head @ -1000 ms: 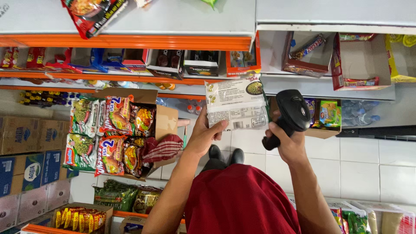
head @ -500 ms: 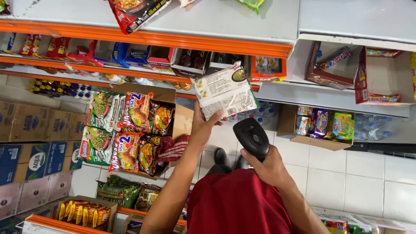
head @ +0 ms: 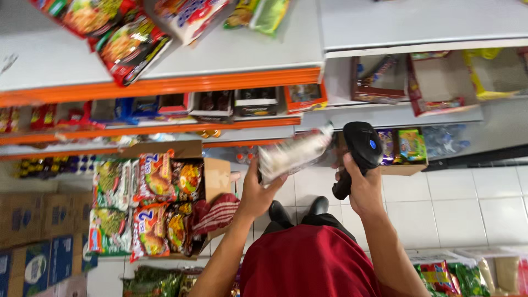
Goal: The person removes instant noodle packets from a box, scans their barcodes using a handheld barcode scanner, and arranges them onto store shelves by hand.
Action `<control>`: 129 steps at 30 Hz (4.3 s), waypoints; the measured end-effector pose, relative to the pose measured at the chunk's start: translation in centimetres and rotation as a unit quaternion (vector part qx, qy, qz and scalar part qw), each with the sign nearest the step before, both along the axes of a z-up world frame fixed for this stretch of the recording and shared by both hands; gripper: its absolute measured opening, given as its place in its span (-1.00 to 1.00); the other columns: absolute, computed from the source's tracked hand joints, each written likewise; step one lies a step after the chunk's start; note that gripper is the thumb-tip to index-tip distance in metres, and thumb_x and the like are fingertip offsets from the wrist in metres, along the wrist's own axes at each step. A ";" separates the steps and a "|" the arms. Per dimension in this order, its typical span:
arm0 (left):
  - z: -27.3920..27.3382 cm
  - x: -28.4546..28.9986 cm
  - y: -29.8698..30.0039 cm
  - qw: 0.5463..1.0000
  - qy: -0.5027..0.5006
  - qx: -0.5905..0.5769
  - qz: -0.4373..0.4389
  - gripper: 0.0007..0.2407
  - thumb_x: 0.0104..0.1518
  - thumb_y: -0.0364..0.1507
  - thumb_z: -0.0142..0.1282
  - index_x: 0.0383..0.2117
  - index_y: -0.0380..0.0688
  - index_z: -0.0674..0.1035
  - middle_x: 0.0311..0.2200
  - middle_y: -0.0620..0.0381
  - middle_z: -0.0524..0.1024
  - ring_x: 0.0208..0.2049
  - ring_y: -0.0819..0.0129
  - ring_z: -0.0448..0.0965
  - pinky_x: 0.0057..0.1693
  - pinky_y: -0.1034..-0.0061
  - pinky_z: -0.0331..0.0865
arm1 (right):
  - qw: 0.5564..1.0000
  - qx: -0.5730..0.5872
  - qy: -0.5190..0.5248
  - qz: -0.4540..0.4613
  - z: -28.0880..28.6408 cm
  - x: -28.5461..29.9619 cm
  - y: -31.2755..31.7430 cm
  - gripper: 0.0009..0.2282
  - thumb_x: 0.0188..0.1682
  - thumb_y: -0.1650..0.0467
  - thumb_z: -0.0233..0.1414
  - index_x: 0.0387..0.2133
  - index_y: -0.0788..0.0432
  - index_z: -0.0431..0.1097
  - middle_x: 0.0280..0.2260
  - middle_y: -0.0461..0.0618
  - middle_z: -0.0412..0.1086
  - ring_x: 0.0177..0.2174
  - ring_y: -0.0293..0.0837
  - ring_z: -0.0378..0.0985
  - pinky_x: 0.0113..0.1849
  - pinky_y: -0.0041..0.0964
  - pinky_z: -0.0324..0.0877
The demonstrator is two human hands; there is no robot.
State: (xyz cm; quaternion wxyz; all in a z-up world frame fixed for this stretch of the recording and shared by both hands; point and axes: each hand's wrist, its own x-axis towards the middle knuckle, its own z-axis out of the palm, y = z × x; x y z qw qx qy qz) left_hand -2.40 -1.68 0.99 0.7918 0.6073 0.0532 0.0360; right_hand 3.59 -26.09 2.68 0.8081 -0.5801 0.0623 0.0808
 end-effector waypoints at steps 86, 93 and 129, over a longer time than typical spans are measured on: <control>9.9 44.7 -65.0 0.901 -0.141 0.386 -0.139 -0.56 0.30 -0.24 0.15 0.31 0.04 0.42 0.25 -0.12 0.46 0.26 0.00 0.52 0.27 0.15 0.42 | 0.650 -0.497 -0.340 -0.464 11.3 39.3 -64.6 -0.44 -0.23 0.51 0.30 0.03 0.53 0.23 0.01 0.51 0.23 -0.10 0.43 0.36 -0.09 0.15 0.33; 11.1 43.8 -66.2 0.763 -0.272 0.586 -0.023 -0.49 0.00 -0.19 0.32 0.11 -0.03 0.52 0.30 -0.52 0.04 0.29 -0.39 0.06 0.20 -0.05 0.15 | 0.628 -0.572 -0.374 -0.373 10.3 37.5 -63.8 -0.61 -0.16 0.50 0.24 -0.05 0.35 0.35 0.04 0.20 0.30 0.05 0.25 0.32 0.08 0.10 0.27; 8.1 44.1 -65.7 0.794 -0.304 0.525 -0.038 -0.50 0.09 -0.27 0.36 0.16 -0.13 0.50 0.31 -0.23 0.17 0.34 -0.25 0.13 0.35 0.03 0.16 | 0.656 -0.578 -0.410 -0.258 9.3 37.5 -63.9 -0.40 -0.26 0.49 0.32 0.10 0.38 0.28 0.19 0.21 0.27 0.18 0.28 0.24 0.15 0.08 0.24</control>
